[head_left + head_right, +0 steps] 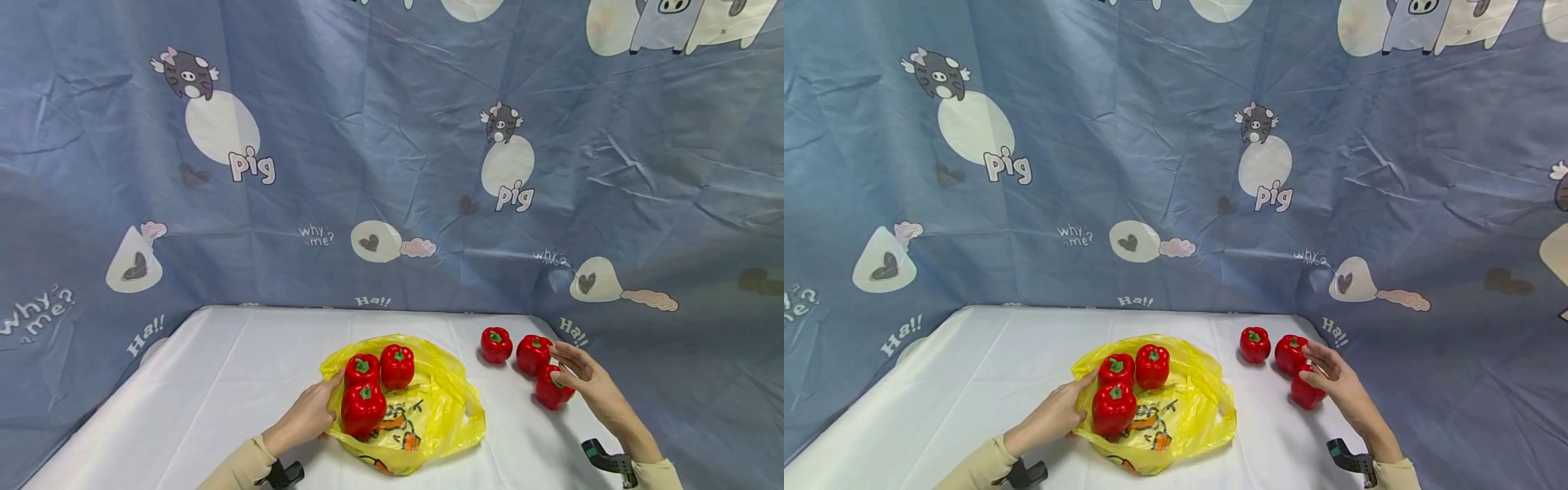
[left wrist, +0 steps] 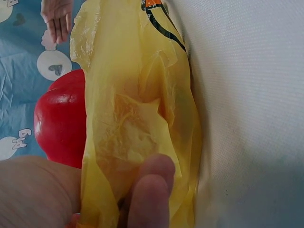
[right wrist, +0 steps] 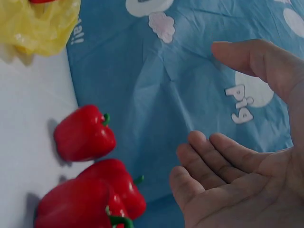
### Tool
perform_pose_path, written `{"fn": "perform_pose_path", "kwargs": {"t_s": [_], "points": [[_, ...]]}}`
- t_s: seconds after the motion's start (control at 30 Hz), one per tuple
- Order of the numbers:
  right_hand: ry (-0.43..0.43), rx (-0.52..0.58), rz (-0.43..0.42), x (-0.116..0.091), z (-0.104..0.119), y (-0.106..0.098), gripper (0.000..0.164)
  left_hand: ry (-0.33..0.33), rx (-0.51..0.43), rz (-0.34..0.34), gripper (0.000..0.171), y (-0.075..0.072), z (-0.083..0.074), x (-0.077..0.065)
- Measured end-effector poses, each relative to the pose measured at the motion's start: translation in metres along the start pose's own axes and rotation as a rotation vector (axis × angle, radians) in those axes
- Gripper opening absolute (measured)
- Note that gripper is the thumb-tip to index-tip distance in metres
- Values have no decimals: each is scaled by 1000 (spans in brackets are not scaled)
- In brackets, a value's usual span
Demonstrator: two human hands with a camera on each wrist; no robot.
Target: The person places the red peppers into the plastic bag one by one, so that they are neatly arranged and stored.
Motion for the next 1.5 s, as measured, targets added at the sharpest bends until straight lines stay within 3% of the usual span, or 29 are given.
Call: {"fn": "perform_pose_path", "kwargs": {"t_s": [0.27,0.53,0.7,1.5], "points": [[-13,69,-10,-5,-9,-9,63,-13,-1,-11,79,1,0,0],[104,-23,-56,-2,-20,-15,79,-15,-8,-15,79,1,0,0],[161,-21,-60,1,-29,-16,80,-10,-18,-12,78,2,0,-1],[289,15,-85,13,-62,-21,90,-2,-23,-6,78,1,-1,-1]]}}
Point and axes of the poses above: each hand's wrist, its own x-axis towards the middle knuckle, its own y-axis out of the palm, z = x × y, the point moved 7 cm from there along x, towards the middle knuckle, and after that the axes turned 9 degrees about y, right-handed, at the moved point
